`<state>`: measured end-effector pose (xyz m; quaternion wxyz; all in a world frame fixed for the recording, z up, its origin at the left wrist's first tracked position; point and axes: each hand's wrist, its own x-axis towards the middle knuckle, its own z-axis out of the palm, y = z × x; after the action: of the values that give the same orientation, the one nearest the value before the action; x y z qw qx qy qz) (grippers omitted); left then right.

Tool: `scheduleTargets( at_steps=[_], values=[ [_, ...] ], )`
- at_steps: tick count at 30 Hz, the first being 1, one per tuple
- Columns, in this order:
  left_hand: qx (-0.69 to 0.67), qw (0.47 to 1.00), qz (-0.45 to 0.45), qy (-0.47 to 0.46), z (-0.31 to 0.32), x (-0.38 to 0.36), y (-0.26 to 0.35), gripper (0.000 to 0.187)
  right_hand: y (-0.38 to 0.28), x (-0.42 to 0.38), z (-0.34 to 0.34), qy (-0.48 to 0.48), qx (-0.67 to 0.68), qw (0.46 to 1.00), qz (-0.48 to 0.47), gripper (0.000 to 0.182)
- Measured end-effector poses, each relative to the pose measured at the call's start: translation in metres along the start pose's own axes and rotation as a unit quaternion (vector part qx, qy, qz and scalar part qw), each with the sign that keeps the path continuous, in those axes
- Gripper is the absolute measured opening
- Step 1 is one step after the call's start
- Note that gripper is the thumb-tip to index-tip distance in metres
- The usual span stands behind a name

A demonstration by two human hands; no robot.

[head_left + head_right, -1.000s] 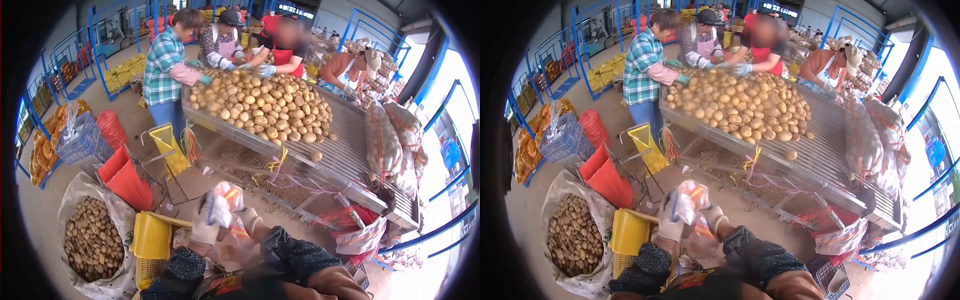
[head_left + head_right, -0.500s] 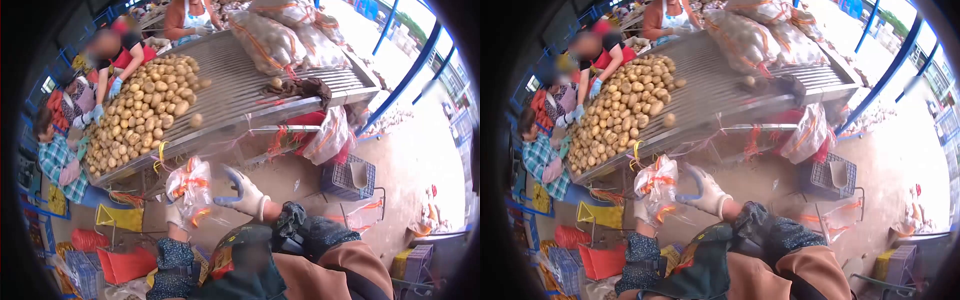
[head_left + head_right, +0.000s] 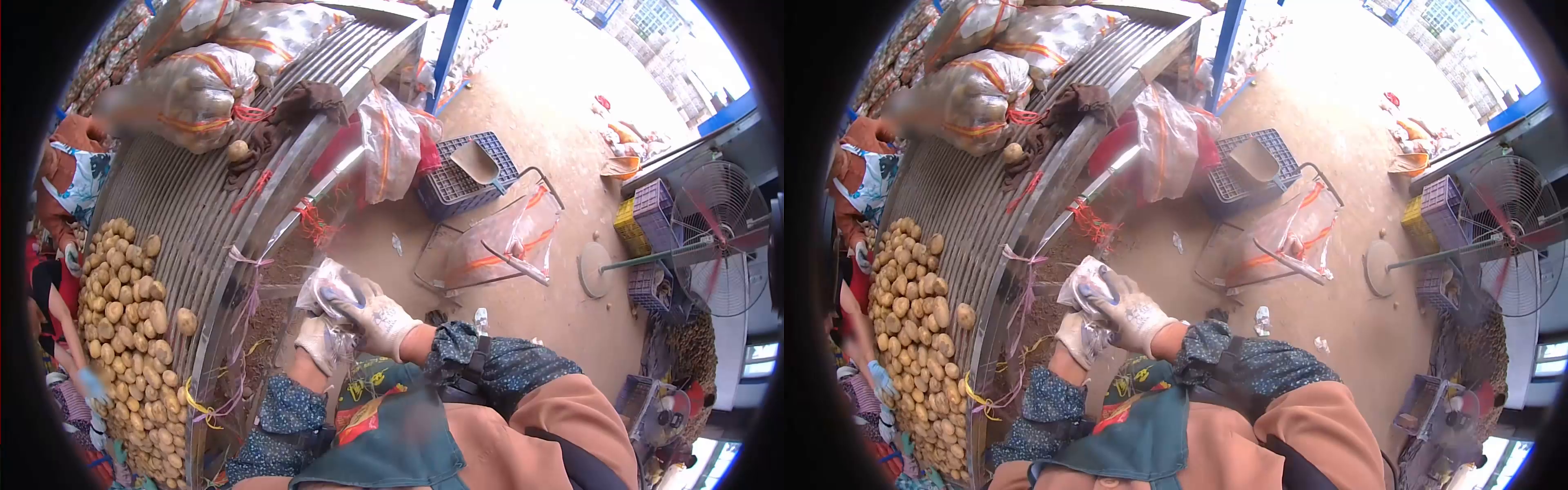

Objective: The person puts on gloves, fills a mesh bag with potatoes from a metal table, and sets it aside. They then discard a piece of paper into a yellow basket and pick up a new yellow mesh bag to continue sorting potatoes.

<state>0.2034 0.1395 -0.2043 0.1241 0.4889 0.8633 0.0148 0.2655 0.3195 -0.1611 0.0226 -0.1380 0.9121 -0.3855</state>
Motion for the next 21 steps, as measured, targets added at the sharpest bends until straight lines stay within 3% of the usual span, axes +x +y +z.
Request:
scheduleTargets(
  at_steps=[1, 2, 3, 4, 5, 6, 7, 8, 9, 10, 11, 12, 13, 14, 15, 17, 18, 20, 21],
  values=[
    [-0.228, 0.969, 0.047, -0.082, -0.042, 0.015, 0.006, 0.046, 0.022, -0.010, -0.004, 0.066, 0.026, 0.997, 0.013, 0.099],
    [-0.228, 0.967, 0.065, -0.090, -0.056, 0.029, 0.020, 0.046, 0.045, -0.019, -0.013, 0.128, 0.088, 0.988, 0.023, 0.090],
    [-0.654, 0.749, -0.023, -0.103, -0.067, 0.044, 0.036, 0.049, 0.060, -0.035, -0.031, 0.145, 0.128, 0.977, 0.085, 0.081],
    [-0.921, 0.356, -0.121, -0.100, -0.073, 0.056, 0.043, 0.052, 0.076, -0.054, -0.047, 0.191, 0.079, 0.968, 0.142, 0.072],
    [-0.918, 0.358, -0.124, -0.112, -0.076, 0.064, 0.042, 0.052, 0.089, -0.076, -0.073, 0.239, 0.033, 0.954, 0.178, 0.068],
    [-0.863, 0.482, -0.152, -0.030, -0.076, 0.070, 0.036, 0.052, 0.120, -0.105, -0.076, 0.340, 0.140, 0.903, 0.221, 0.063],
    [-0.785, 0.592, -0.173, 0.057, -0.075, 0.078, 0.028, 0.053, 0.140, -0.131, -0.095, 0.421, 0.290, 0.810, 0.288, 0.057],
    [-0.654, 0.714, -0.160, 0.190, -0.065, 0.083, 0.010, 0.053, 0.135, -0.147, -0.132, 0.458, 0.372, 0.748, 0.304, 0.051],
    [-0.489, 0.802, -0.140, 0.313, -0.054, 0.088, -0.014, 0.052, 0.179, -0.179, -0.144, 0.434, 0.155, 0.799, 0.387, 0.046],
    [-0.253, 0.882, -0.146, 0.369, -0.078, 0.090, -0.031, 0.054, 0.223, -0.209, -0.157, 0.465, 0.210, 0.750, 0.421, 0.046],
    [-0.190, 0.865, -0.286, 0.365, -0.056, 0.079, -0.091, 0.057, 0.281, -0.223, -0.166, 0.482, 0.274, 0.695, 0.457, 0.046],
    [-0.056, 0.879, -0.325, 0.344, -0.055, 0.069, -0.114, 0.059, 0.309, -0.218, -0.173, 0.473, 0.285, 0.697, 0.458, 0.046],
    [0.082, 0.876, -0.359, 0.311, -0.057, 0.064, -0.125, 0.061, 0.332, -0.211, -0.178, 0.396, 0.179, 0.744, 0.507, 0.048],
    [0.096, 0.875, -0.370, 0.297, -0.054, 0.062, -0.129, 0.061, 0.355, -0.205, -0.176, 0.308, 0.070, 0.778, 0.543, 0.050],
    [0.104, 0.863, -0.427, 0.250, -0.048, 0.060, -0.132, 0.063, 0.381, -0.198, -0.168, 0.291, 0.086, 0.785, 0.541, 0.050],
    [0.153, 0.836, -0.512, 0.128, -0.020, 0.043, -0.157, 0.075, 0.441, -0.176, -0.141, -0.047, -0.069, 0.728, 0.680, 0.052],
    [0.164, 0.832, -0.506, 0.155, -0.016, 0.045, -0.153, 0.078, 0.501, -0.204, -0.098, -0.072, -0.076, 0.823, 0.559, 0.048],
    [0.190, 0.801, -0.545, 0.156, -0.004, 0.048, -0.155, 0.083, 0.533, -0.210, -0.063, -0.204, -0.089, 0.807, 0.547, 0.048],
    [0.185, 0.814, -0.523, 0.172, -0.001, 0.042, -0.157, 0.083, 0.544, -0.208, -0.050, -0.245, -0.085, 0.797, 0.545, 0.049]
  ],
)
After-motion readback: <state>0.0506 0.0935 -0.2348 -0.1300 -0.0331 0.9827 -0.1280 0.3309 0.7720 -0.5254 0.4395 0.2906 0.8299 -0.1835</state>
